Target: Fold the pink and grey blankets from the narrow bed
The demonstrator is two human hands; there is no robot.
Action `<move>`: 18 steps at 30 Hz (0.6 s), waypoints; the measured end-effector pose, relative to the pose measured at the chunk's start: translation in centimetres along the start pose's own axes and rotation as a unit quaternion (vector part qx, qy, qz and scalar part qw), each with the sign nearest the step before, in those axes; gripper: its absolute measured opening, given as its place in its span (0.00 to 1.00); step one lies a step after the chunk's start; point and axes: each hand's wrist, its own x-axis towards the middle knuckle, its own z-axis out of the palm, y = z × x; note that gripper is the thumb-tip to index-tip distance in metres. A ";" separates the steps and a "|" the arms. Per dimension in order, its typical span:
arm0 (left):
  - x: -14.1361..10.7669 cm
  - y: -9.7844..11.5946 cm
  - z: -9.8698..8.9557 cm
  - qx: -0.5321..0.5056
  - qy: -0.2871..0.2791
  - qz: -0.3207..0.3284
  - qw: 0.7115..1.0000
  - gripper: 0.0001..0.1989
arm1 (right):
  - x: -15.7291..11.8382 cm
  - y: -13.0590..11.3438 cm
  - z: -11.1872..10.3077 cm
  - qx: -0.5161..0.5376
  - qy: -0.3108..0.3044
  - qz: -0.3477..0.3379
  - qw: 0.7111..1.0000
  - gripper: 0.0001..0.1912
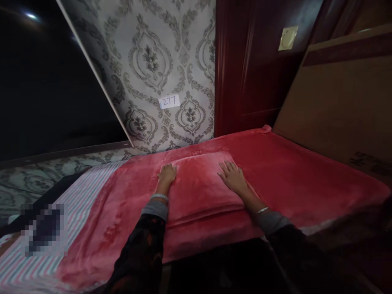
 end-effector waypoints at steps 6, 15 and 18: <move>0.5 -0.8 0.6 0.000 0.008 0.017 1.000 0.27 | 0.0 0.1 -0.3 0.016 -0.022 0.009 1.000 0.29; -5.3 -4.6 -0.6 0.016 -0.018 0.013 1.000 0.31 | 0.2 0.1 -3.6 0.069 -0.145 0.019 0.987 0.30; -8.1 -4.4 -1.9 0.031 -0.013 -0.014 0.999 0.33 | -1.2 -0.2 -4.9 0.078 -0.151 0.014 0.985 0.30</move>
